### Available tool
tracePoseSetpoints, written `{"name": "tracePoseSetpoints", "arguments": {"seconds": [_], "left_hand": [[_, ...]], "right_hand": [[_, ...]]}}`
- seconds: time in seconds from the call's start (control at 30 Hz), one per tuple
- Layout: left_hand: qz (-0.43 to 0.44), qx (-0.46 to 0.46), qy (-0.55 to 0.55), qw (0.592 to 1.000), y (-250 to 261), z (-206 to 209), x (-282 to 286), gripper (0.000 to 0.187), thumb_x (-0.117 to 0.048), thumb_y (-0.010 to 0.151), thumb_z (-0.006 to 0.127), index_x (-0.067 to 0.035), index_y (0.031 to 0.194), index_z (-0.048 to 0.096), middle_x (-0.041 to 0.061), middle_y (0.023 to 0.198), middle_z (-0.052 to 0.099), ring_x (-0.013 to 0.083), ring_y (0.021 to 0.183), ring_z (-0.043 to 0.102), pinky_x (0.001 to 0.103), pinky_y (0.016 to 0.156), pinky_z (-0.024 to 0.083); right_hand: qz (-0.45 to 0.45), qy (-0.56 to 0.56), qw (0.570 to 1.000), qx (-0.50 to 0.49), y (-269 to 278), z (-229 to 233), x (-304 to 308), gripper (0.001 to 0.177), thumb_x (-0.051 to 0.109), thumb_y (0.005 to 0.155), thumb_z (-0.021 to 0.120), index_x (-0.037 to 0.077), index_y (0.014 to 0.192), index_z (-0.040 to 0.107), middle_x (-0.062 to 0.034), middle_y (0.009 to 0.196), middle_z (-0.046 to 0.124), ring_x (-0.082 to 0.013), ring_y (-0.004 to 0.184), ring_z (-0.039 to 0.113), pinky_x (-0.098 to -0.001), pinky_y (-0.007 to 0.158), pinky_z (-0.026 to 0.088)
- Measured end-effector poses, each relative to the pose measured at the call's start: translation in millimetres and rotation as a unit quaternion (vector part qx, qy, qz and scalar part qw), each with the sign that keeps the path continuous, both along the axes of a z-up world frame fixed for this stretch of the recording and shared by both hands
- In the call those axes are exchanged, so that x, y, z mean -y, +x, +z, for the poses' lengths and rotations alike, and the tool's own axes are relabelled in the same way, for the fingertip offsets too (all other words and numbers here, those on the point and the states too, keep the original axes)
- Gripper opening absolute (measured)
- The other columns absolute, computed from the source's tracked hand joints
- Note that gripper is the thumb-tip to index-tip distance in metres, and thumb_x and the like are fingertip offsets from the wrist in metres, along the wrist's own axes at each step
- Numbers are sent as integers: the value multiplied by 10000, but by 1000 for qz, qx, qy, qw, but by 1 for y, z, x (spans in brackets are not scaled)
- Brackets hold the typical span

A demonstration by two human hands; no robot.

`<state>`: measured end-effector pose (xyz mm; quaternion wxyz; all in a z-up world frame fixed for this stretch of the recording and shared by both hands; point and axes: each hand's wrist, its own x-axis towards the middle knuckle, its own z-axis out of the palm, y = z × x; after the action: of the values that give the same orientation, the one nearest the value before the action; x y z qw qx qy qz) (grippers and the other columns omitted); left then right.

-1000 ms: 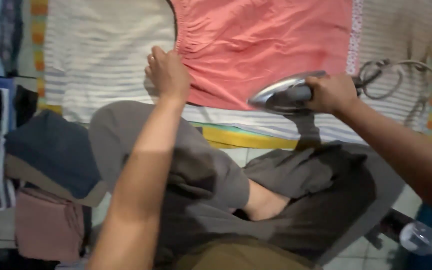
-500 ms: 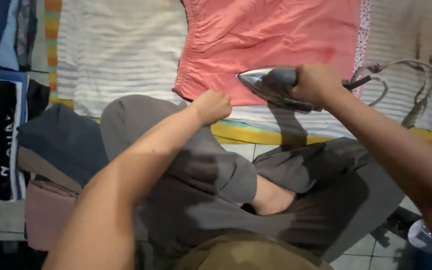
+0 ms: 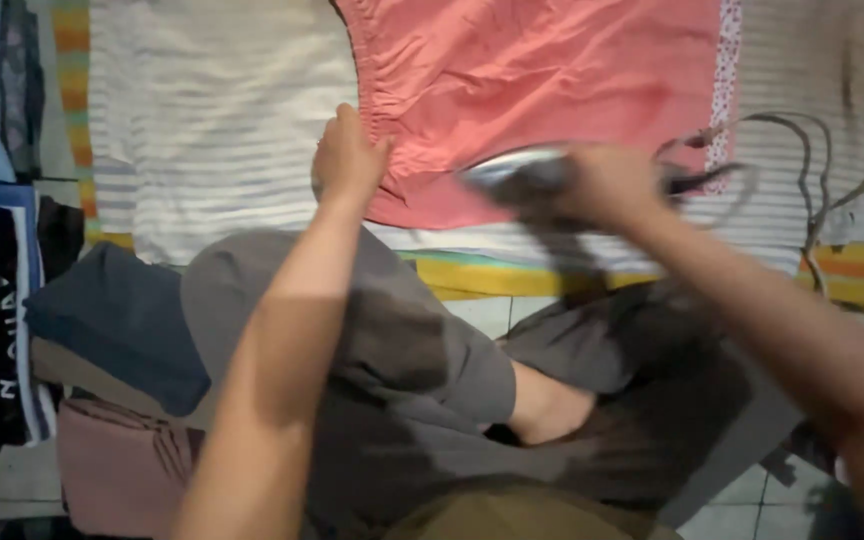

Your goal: Ironing and folding a pair of pink shorts on a cloth spread on the floor.

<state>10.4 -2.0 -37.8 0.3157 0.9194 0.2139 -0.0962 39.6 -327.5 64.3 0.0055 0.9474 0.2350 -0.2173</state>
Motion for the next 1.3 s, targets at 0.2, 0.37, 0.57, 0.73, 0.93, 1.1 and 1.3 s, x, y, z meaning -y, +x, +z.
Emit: {"name": "tracePoseSetpoints", "arguments": {"seconds": [0.2,0.37,0.57,0.73,0.93,1.1,1.3], "left_hand": [[78,156,90,981,5,-29,-1,271,-175,898,740,-55,1058,557,231,1095,663,450,1019,660,538,851,525],[159,136,-33,977,14,-60,3,240,-31,900,553,-39,1127,475,242,1028,702,412,946,720,531,797,548],[71,-1,11,997,10,-3,2,225,-204,1006,544,-104,1198,485,267,1019,691,486,967,673,595,803,500],[86,1,-28,996,4,-13,-5,246,-287,1028,536,-76,1153,522,266,1068,698,503,1031,652,598,841,503],[103,-17,-32,994,10,-25,-11,318,-340,1013,532,-45,1105,606,285,1095,692,497,1063,647,585,879,503],[125,-22,-38,991,19,-1,-17,510,-503,1004,583,-6,1025,695,304,1081,690,490,1074,644,555,918,505],[113,68,-52,990,30,4,-11,566,-524,811,815,1,970,680,252,1022,713,425,982,683,499,832,543]], "right_hand": [[-135,-87,984,79,60,-11,136,534,614,832,741,125,1042,790,-233,951,744,-462,873,711,-560,769,565],[-50,-54,997,18,45,-9,27,511,445,721,744,220,1179,755,-225,938,736,-446,828,715,-554,725,566],[-22,31,997,69,25,-1,-116,335,432,813,708,129,938,773,-196,867,745,-402,772,721,-524,679,566],[39,85,995,32,15,31,-117,398,500,761,740,131,907,777,-210,843,739,-414,767,715,-538,686,556],[-1,60,997,49,-2,6,-132,365,443,733,751,101,856,783,-209,832,735,-405,755,732,-532,698,576],[-18,89,995,37,-10,34,-113,466,529,665,809,93,827,779,-224,803,727,-423,749,720,-541,700,573],[-176,-79,981,-9,48,7,66,549,504,650,858,23,906,781,-246,901,742,-411,833,744,-513,748,585]]}}
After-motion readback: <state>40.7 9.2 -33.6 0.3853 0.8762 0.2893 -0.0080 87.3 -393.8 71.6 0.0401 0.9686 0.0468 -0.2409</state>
